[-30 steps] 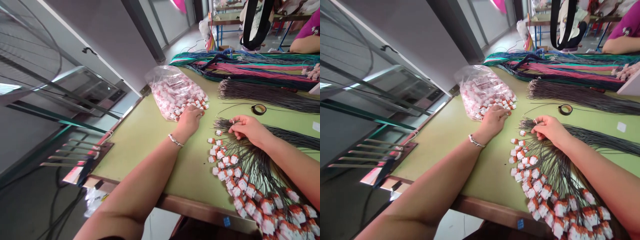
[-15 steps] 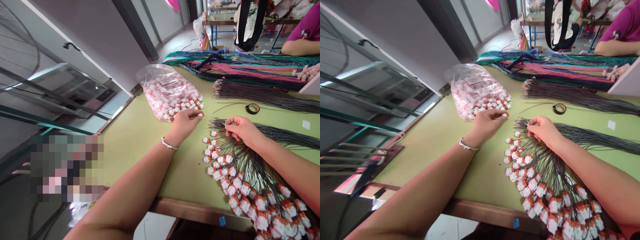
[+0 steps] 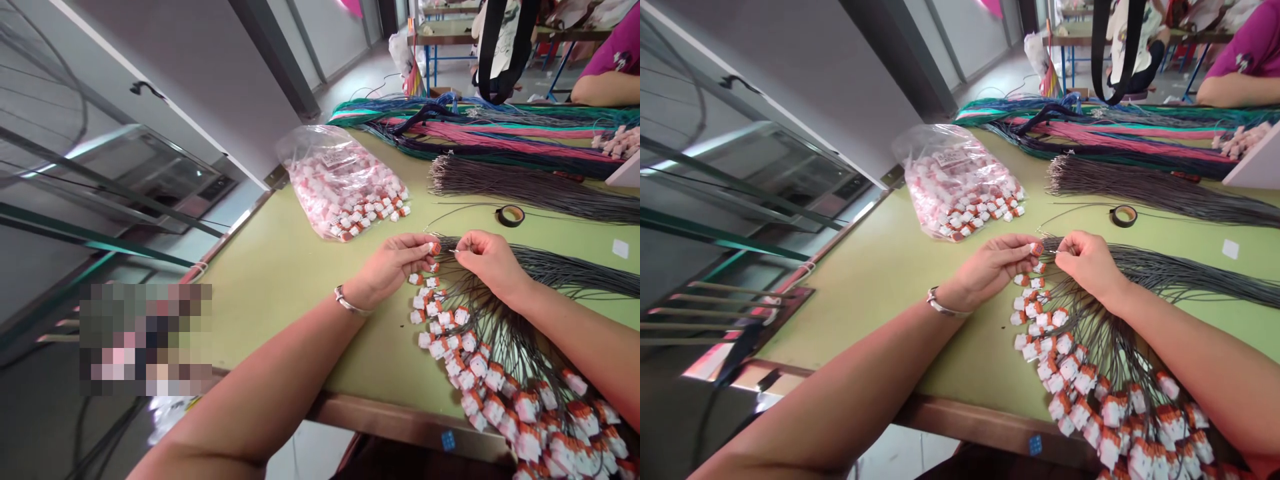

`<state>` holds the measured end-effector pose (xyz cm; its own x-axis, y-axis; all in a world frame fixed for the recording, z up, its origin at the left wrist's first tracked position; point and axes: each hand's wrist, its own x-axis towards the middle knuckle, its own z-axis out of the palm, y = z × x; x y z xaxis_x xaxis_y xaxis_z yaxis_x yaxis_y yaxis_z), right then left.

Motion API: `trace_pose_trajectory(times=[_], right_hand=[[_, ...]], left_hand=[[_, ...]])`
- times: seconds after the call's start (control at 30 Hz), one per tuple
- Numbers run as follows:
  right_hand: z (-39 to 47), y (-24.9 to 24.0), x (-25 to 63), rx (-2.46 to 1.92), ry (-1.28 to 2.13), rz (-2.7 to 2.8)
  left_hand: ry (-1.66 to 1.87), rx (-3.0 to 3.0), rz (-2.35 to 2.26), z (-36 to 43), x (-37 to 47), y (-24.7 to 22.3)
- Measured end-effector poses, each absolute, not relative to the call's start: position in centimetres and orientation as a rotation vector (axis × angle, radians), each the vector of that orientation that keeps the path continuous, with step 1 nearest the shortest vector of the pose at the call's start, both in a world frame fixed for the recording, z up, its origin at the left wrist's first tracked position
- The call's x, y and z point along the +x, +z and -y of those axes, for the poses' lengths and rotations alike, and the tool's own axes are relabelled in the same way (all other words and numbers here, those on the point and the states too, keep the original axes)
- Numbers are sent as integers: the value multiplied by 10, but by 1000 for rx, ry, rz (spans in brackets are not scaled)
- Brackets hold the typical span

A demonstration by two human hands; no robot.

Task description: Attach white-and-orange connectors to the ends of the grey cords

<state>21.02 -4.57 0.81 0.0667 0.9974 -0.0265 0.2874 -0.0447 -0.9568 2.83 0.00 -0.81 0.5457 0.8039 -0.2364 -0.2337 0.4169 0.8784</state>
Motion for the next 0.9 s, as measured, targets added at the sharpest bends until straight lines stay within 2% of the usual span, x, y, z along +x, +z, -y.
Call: trace_pose_trajectory(times=[0.63, 0.9], right_hand=[[41, -1, 207, -1548, 970, 1507], [39, -1, 213, -1538, 1206, 1300]], left_hand=[[719, 922, -754, 1, 31, -17], [702, 901, -758, 1, 29, -15]])
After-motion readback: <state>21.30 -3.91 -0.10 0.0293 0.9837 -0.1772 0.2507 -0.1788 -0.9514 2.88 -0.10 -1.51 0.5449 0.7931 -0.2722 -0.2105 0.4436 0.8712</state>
